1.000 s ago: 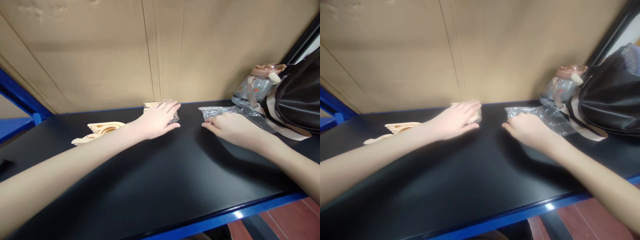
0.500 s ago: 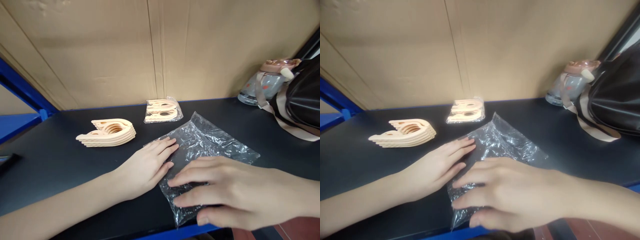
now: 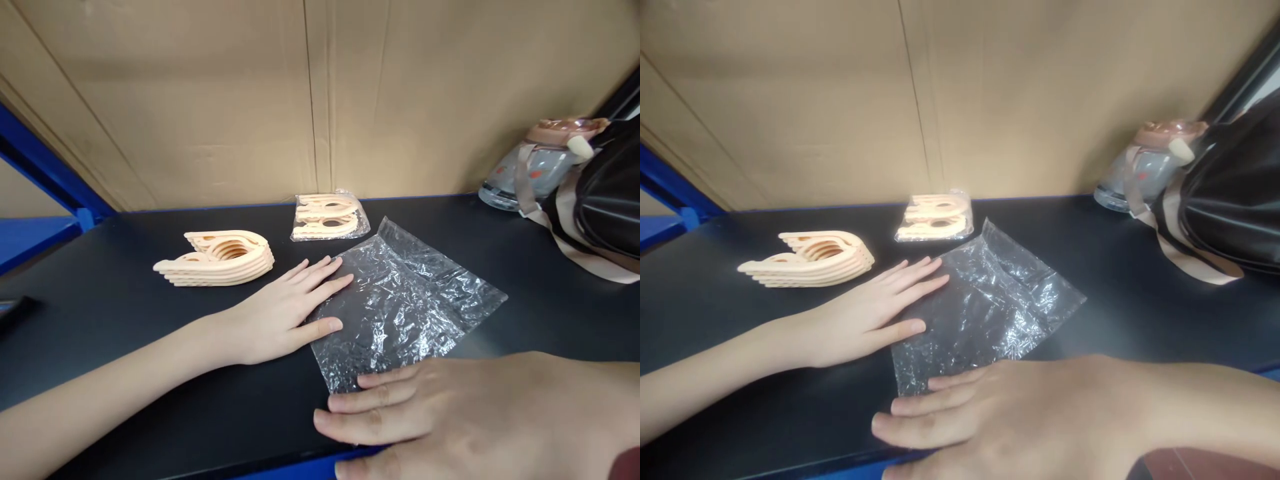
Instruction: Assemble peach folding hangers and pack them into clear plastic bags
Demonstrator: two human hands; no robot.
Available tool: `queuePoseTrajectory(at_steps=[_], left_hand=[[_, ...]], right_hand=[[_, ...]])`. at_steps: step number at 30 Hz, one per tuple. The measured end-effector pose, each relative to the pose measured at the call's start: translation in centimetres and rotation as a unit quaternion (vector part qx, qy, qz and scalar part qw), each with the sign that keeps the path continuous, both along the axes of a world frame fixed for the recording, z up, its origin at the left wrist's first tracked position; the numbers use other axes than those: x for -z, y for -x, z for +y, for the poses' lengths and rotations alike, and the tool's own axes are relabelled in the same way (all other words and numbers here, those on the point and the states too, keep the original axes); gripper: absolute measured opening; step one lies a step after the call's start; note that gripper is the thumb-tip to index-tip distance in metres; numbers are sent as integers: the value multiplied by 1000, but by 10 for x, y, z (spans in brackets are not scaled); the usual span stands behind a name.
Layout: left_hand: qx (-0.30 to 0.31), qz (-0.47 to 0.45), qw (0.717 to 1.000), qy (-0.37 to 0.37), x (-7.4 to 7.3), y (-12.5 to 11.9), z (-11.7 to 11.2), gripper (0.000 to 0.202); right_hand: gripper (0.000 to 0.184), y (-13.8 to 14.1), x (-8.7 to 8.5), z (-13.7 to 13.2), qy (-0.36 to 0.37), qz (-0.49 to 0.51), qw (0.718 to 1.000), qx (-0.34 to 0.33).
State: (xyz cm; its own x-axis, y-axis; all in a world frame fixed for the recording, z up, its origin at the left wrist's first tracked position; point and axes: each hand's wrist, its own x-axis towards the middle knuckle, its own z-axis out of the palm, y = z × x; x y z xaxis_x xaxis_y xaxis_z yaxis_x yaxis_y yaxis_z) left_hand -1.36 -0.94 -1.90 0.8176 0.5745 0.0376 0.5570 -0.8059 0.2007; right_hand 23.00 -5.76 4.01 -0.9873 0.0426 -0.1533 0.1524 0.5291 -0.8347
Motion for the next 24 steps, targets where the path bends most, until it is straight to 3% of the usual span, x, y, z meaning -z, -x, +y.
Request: queuePoseTrajectory(at_steps=[5,7,8,9,11,13,14,19,21,24], left_hand=[[-26,-13,999,-19,2,1,-1,68],[-37,-12,998,-46,-1,0,-5,69],[-36,-12,997,-67,-3,-1,-7,65],[-33,-12,995,-88,-4,-2,-10,60],[-28,-14,992,-122,-7,-3,-15,48],[-28,-10,991,-132,-7,-3,-21,41],[-29,-7,991,-131,-6,-3,-24,41],[-49,0,992,-115,1,2,-27,47],[-53,3,995,-89,3,4,-24,56],[-51,12,998,-45,4,7,-17,70]], right_hand=[[57,-6,7,4,120,27,992,-20],[51,-15,9,5,153,71,982,87],[46,-21,10,8,123,87,976,155],[40,-28,10,12,47,111,967,225],[29,-43,12,24,-172,99,919,342],[23,-58,15,40,-344,49,851,393],[24,-65,17,48,-377,9,834,403],[16,-86,23,68,-340,-162,851,366],[20,-84,24,67,-317,-163,859,367],[17,-73,23,63,-257,-116,898,338]])
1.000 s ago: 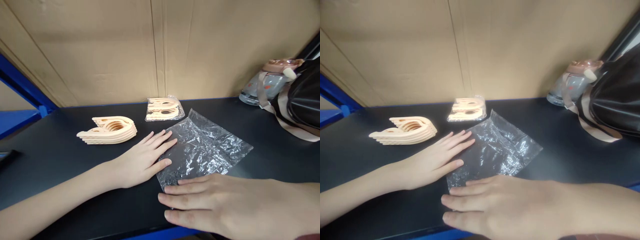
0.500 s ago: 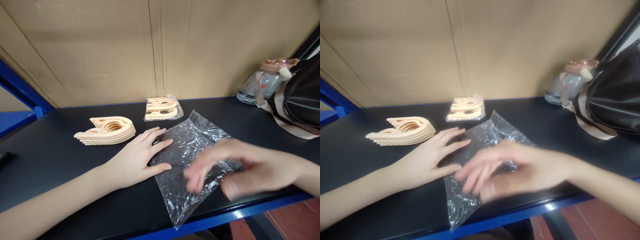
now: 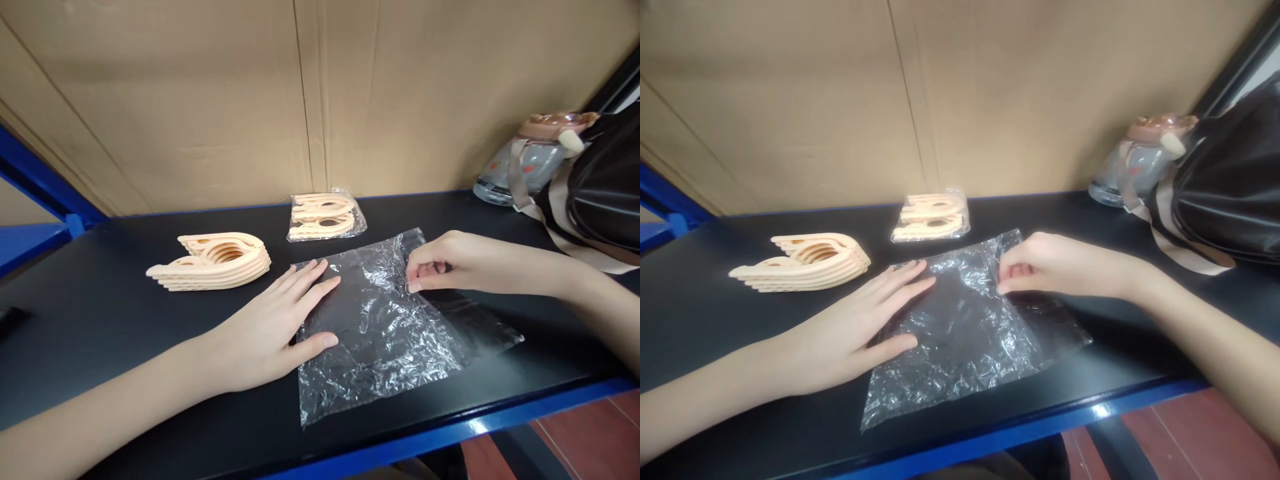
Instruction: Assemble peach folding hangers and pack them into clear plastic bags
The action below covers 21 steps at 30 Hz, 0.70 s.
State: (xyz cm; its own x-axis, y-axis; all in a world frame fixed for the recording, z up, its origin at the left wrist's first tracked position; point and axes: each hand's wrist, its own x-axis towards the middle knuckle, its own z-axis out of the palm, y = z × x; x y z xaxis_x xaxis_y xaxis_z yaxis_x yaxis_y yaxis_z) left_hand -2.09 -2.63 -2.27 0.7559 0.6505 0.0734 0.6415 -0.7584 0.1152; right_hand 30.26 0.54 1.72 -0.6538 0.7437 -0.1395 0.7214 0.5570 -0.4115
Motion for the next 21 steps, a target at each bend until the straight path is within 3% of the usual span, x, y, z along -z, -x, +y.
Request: queuePoseTrajectory(at_steps=[3,6,11,17,21], left_hand=[[-5,-2,1000,28,1,1,4,78],[-4,-7,999,38,1,0,4,84],[0,-14,999,32,1,1,4,87],[4,-23,1000,19,0,1,3,88],[-6,-21,1000,17,-4,-2,1,90]], right_hand=[[21,10,0,-3,35,91,994,-46],[30,14,2,-4,109,187,975,-45],[42,15,7,-2,261,279,919,94],[22,19,10,0,276,275,906,164],[25,19,9,0,270,336,880,199]])
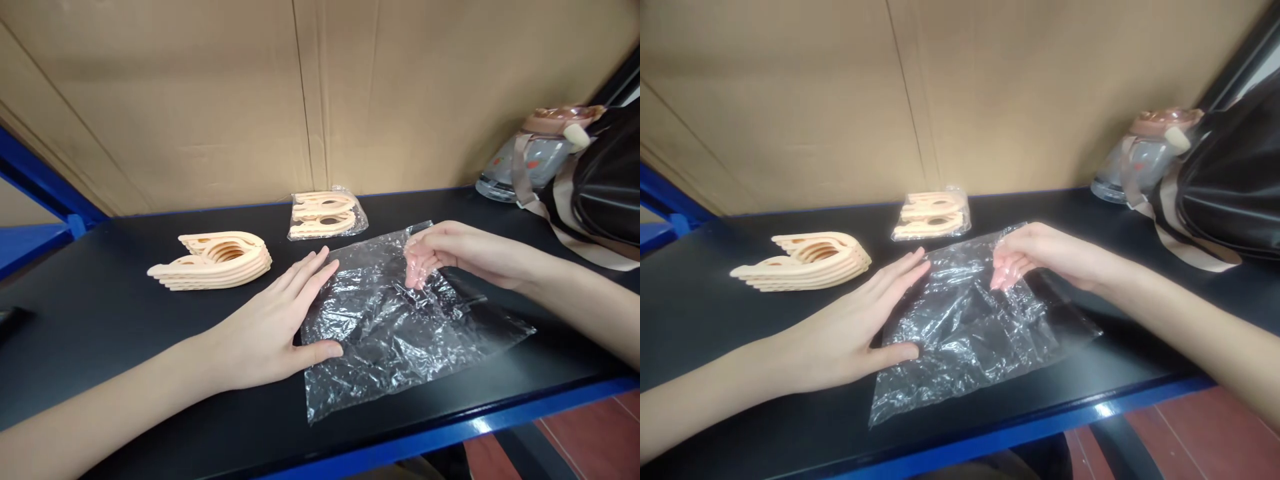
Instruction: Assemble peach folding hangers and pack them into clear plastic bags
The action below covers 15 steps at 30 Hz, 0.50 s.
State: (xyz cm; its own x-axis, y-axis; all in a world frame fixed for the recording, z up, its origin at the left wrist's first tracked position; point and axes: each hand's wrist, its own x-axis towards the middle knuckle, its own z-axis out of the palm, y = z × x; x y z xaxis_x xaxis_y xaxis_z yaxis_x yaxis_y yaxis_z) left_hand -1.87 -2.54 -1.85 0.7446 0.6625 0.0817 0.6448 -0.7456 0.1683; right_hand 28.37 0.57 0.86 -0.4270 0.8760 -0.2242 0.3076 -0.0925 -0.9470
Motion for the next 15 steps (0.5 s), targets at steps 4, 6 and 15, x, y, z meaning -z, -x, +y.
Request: queuePoseTrajectory(at_steps=[4,6,15], left_hand=[[1,-5,1000,12,-1,-1,0,92],[6,-17,1000,13,0,0,2,93],[-1,-64,998,25,3,1,1,83]], right_hand=[[23,-3,1,4,-2,75,997,-8],[20,-4,0,6,-35,97,994,-46],[44,4,9,-8,-283,-161,903,-282]])
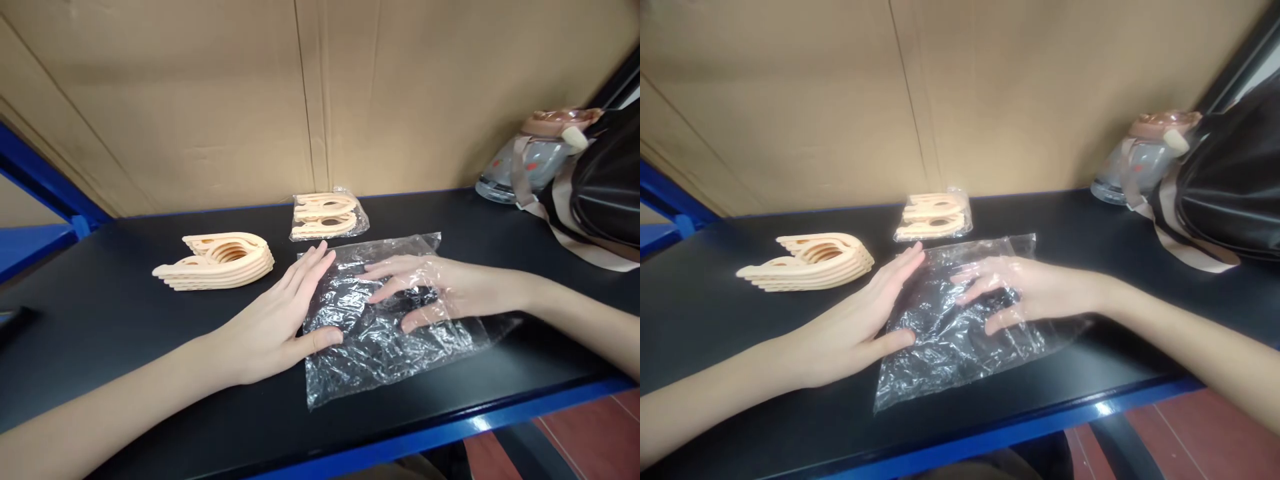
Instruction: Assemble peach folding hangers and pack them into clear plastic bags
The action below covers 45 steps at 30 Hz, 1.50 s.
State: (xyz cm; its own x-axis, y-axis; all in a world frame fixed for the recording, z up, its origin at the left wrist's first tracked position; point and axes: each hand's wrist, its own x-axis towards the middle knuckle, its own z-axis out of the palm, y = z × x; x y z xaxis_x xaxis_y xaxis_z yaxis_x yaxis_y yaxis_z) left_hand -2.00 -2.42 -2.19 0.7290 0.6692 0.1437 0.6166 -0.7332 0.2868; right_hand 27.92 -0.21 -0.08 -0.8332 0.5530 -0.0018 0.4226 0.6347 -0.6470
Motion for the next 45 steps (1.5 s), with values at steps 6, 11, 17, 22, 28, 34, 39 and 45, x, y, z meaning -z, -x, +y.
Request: queuePoseTrajectory(at_steps=[6,11,17,22,28,34,39,45], left_hand=[[-89,-8,996,18,-5,-6,-5,76],[-104,-1,995,-3,-4,-8,-3,75],[-84,25,996,-4,0,-5,1,76],[-87,44,995,2,-1,-5,2,78],[-107,56,993,10,-6,-7,-1,80],[-117,62,991,17,-8,-7,-1,81],[-102,58,992,-47,-6,-8,-2,81],[-33,38,981,-187,-41,-5,-2,73]], right_hand=[[90,9,2,-13,-61,-67,996,-3],[100,10,2,-14,-71,-56,996,5],[98,4,5,-13,-58,-106,992,34],[97,-2,1,-13,-44,-146,987,51],[95,-19,-4,-4,-38,-159,985,59],[92,-34,-17,2,-7,-170,984,49],[92,-30,-12,-4,-14,-169,984,48],[90,-15,-5,-18,-43,-172,983,46]])
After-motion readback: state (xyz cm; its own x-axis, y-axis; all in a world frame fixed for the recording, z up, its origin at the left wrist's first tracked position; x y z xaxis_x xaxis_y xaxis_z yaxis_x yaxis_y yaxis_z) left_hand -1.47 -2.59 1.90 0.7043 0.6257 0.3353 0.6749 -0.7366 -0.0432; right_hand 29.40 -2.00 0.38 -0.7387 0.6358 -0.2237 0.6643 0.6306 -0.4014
